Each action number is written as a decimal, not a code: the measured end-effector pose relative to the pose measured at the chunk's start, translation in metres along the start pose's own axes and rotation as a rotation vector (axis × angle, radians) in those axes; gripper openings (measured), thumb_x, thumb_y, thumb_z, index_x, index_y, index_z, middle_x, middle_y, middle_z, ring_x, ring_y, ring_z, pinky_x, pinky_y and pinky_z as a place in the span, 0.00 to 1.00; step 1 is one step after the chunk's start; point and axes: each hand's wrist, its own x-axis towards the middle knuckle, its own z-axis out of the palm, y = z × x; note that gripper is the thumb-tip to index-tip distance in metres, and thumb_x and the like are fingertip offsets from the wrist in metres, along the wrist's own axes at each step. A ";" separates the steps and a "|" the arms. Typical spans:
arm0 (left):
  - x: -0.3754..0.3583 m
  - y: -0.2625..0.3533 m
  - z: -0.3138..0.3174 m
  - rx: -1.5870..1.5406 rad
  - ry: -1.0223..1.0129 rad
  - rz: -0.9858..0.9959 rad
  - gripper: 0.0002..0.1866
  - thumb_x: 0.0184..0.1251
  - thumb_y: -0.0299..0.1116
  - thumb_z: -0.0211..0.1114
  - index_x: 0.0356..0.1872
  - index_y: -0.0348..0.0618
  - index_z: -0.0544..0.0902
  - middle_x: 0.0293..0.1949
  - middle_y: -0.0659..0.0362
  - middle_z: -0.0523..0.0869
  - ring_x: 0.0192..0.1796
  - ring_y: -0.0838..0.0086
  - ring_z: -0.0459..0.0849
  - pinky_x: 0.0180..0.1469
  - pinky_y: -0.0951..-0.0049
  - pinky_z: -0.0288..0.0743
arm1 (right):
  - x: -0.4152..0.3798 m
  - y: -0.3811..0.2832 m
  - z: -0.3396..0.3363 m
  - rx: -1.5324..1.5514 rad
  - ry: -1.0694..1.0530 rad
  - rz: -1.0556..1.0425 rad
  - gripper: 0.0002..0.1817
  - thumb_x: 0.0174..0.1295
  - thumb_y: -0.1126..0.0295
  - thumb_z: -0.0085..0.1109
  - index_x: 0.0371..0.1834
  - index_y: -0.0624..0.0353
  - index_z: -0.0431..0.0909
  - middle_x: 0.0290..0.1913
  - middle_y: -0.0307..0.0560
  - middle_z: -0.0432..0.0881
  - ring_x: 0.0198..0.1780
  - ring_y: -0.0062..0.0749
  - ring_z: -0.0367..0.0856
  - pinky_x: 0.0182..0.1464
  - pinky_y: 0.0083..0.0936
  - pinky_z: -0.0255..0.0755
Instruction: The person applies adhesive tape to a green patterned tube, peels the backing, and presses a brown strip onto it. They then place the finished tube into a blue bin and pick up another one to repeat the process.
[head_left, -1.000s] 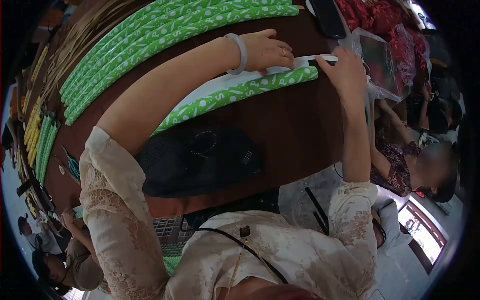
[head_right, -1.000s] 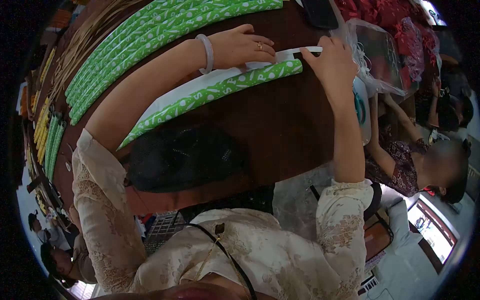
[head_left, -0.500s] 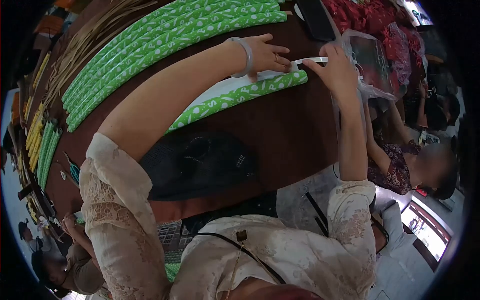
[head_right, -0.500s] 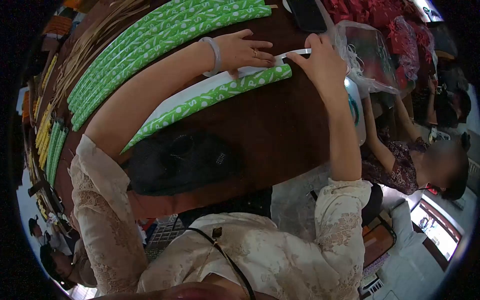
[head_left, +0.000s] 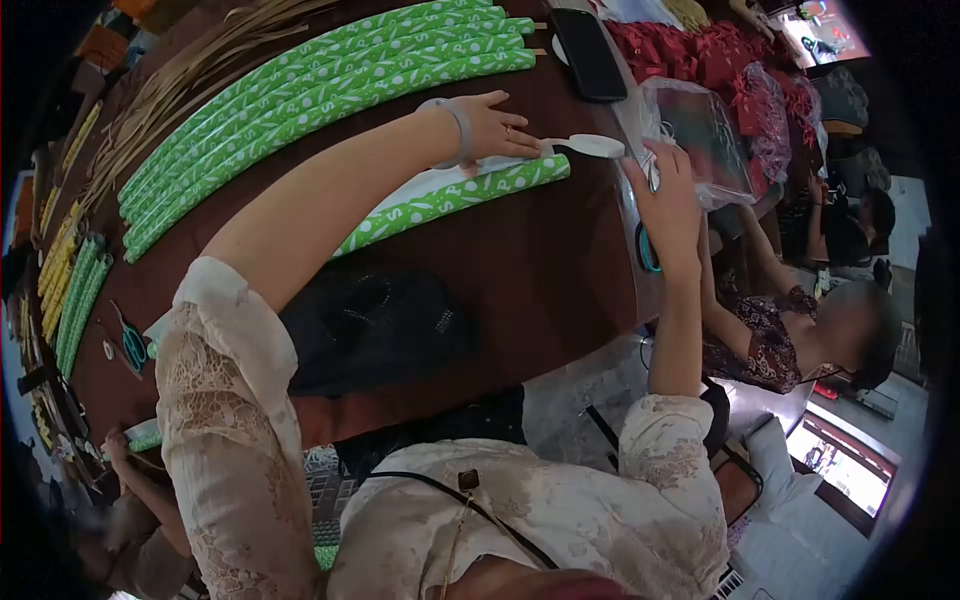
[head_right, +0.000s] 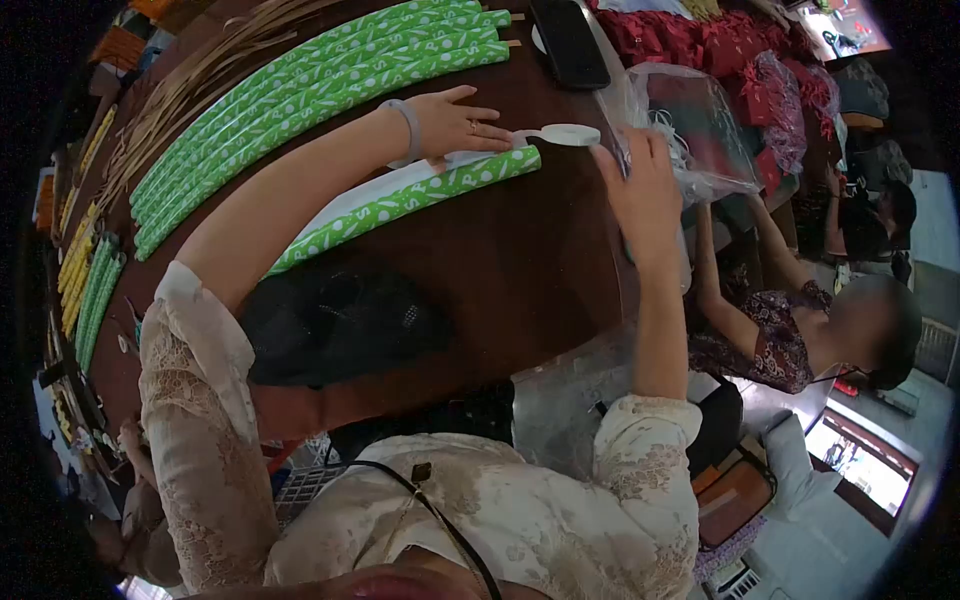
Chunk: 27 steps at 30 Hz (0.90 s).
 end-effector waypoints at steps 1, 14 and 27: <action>0.000 0.001 0.000 0.003 -0.007 -0.015 0.52 0.41 0.46 0.71 0.67 0.65 0.45 0.69 0.78 0.46 0.70 0.74 0.48 0.69 0.54 0.39 | -0.015 0.005 -0.009 -0.066 -0.053 0.064 0.19 0.58 0.57 0.52 0.49 0.56 0.71 0.48 0.50 0.70 0.48 0.48 0.71 0.45 0.38 0.68; 0.015 0.025 -0.026 -0.262 0.373 -0.330 0.12 0.59 0.35 0.56 0.44 0.53 0.78 0.40 0.63 0.81 0.48 0.71 0.77 0.51 0.69 0.64 | -0.080 0.066 -0.009 -0.023 -0.199 0.227 0.24 0.55 0.66 0.57 0.54 0.63 0.66 0.47 0.56 0.71 0.49 0.50 0.70 0.48 0.35 0.66; 0.086 0.102 -0.052 -0.101 0.517 -0.562 0.10 0.51 0.32 0.57 0.36 0.43 0.78 0.33 0.59 0.82 0.40 0.69 0.79 0.39 0.69 0.66 | -0.137 0.025 -0.015 1.358 -0.068 0.633 0.28 0.58 0.66 0.56 0.60 0.65 0.61 0.46 0.46 0.75 0.37 0.21 0.73 0.38 0.17 0.69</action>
